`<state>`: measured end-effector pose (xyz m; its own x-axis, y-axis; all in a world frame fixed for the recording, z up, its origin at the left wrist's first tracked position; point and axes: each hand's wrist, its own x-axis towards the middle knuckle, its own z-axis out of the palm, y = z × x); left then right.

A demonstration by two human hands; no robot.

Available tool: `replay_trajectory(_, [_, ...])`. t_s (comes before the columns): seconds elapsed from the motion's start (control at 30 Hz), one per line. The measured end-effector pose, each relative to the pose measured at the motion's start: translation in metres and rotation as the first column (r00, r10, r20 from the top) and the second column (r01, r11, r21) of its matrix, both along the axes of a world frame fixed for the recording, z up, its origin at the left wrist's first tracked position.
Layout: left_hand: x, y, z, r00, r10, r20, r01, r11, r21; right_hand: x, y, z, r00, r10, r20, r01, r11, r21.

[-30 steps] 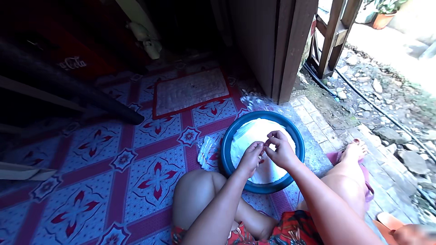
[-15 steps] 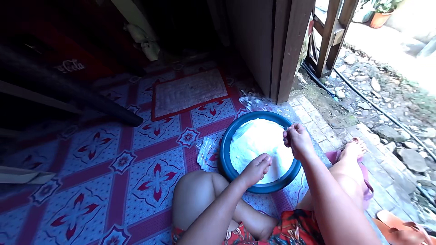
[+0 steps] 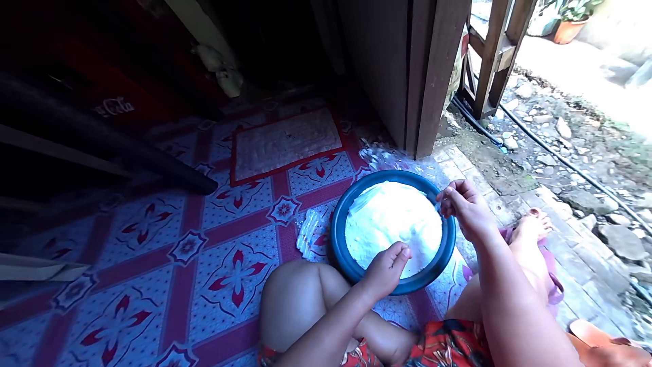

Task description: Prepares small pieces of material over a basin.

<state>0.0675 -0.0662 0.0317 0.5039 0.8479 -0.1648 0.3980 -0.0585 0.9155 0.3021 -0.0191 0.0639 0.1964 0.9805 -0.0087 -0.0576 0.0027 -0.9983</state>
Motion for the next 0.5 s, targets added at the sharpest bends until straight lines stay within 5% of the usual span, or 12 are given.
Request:
replay_trajectory(0.13, [0.011,0.026,0.049,0.991,0.081,-0.110,-0.019,0.877,0.480,0.016,-0.006,-0.001,0.991,-0.132,0.019,0.131,0.990,0.051])
replay_trajectory(0.23, [0.018,0.086,0.051,0.983,0.140,-0.117,0.011,0.595,0.804,0.017,-0.010,0.004,0.990,-0.132,0.057,0.130,0.991,0.043])
replay_trajectory(0.27, [0.022,0.112,0.053,0.978,0.153,-0.142,0.030,0.568,0.822,0.015,-0.011,0.004,0.989,-0.116,0.092,0.114,0.993,0.036])
replay_trajectory(0.4, [0.035,0.177,0.080,0.895,0.224,-0.386,0.030,0.833,0.553,0.015,-0.012,-0.002,0.912,-0.019,0.410,0.028,0.999,-0.015])
replay_trajectory(0.5, [0.034,0.176,0.067,0.853,0.296,-0.429,-0.045,0.862,0.505,0.021,-0.010,-0.011,0.724,0.020,0.690,0.015,0.999,-0.044])
